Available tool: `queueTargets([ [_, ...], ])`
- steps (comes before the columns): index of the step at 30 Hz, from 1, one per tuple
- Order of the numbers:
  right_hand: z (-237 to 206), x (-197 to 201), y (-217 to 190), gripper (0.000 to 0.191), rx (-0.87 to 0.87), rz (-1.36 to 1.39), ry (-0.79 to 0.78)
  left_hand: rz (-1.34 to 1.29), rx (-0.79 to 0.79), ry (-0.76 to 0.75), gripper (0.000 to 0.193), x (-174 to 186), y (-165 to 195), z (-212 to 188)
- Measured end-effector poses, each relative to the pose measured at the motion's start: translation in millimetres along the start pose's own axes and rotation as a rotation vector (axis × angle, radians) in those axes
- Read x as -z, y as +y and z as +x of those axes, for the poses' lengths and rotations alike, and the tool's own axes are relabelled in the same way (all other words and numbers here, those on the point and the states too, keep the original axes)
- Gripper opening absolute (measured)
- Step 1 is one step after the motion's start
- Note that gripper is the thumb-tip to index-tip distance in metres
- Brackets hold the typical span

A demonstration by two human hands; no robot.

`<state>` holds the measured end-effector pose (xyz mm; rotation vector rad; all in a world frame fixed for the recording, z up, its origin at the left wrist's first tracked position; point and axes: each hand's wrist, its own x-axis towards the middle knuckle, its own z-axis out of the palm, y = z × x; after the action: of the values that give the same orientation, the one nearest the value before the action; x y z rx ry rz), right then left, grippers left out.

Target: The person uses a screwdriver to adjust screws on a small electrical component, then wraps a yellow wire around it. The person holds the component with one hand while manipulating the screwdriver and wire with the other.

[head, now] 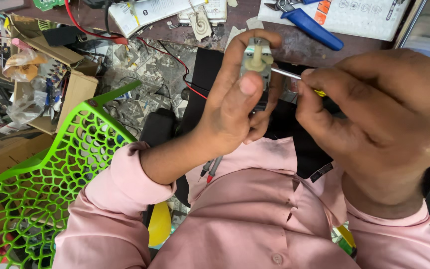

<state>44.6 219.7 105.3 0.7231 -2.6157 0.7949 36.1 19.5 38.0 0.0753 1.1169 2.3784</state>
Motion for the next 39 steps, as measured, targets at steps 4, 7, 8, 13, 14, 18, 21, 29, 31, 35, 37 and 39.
queueTargets([
  [4,-1,2,-10,0.014,-0.022,-0.083,-0.008,0.028,-0.101,0.001,0.08,-2,-4,0],
  [7,-3,1,-17,0.014,-0.036,-0.1,0.014,0.179,-0.22,0.041,0.088,-3,-9,0],
  [8,-4,0,-19,0.015,-0.045,-0.102,0.024,0.281,-0.276,0.052,0.087,-2,-11,-1],
  [13,-21,3,-28,0.017,-0.089,-0.116,0.052,0.467,-0.31,-0.009,0.101,5,-23,-11],
  [14,-26,4,-29,0.018,-0.095,-0.11,0.055,0.521,-0.375,-0.039,0.098,6,-26,-12],
  [18,-43,9,-34,0.017,-0.138,-0.09,0.035,0.684,-0.581,-0.13,0.101,10,-31,-12],
  [21,-51,10,-36,0.02,-0.135,-0.06,0.045,0.695,-0.672,-0.22,0.098,9,-25,-10],
  [29,-71,-1,-14,0.021,0.017,0.093,0.15,0.845,-0.824,-0.314,0.082,4,-4,-11],
  [31,-76,-3,-14,0.022,-0.006,0.095,0.151,0.865,-0.817,-0.334,0.08,4,0,-12],
  [35,-75,-13,-12,0.018,0.05,0.11,0.248,0.895,-0.818,-0.341,0.076,3,2,-14],
  [37,-72,-12,-8,0.018,0.073,0.115,0.239,0.947,-0.84,-0.326,0.074,1,2,-15],
  [39,-70,-9,-1,0.018,0.153,0.133,0.19,1.008,-0.851,-0.312,0.072,0,0,-16],
])
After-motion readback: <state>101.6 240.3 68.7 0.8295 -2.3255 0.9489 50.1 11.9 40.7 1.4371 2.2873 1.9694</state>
